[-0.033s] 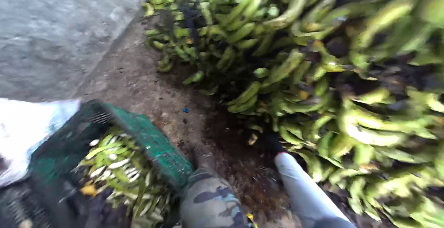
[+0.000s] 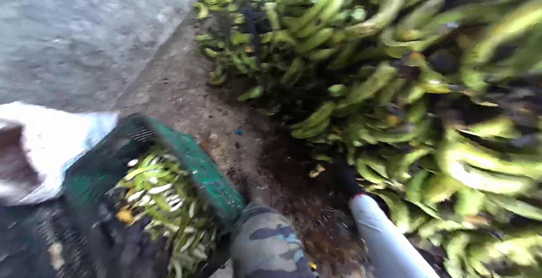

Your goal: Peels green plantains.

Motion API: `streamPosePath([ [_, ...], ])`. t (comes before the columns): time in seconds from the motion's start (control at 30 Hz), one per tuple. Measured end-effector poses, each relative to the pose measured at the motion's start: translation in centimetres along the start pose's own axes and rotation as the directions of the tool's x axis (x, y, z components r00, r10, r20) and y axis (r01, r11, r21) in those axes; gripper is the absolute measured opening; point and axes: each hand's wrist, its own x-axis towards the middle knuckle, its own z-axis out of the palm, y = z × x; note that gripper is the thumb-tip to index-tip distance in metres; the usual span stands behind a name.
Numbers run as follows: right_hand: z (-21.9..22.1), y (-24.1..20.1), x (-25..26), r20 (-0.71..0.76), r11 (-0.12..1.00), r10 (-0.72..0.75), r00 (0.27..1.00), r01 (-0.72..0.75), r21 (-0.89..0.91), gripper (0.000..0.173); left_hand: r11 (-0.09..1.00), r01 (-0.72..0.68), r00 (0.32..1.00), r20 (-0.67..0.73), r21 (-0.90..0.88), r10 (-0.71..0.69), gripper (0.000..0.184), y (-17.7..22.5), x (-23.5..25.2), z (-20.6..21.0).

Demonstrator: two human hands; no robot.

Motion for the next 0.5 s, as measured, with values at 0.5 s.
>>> streamPosePath([
  [0.5,5.0,-40.8,-14.1,0.427,0.656,-0.711,0.558,0.309,0.689,0.059,0.965,-0.072,0.944,-0.33,-0.25,-0.015,0.024,-2.9,-0.9,-16.9],
])
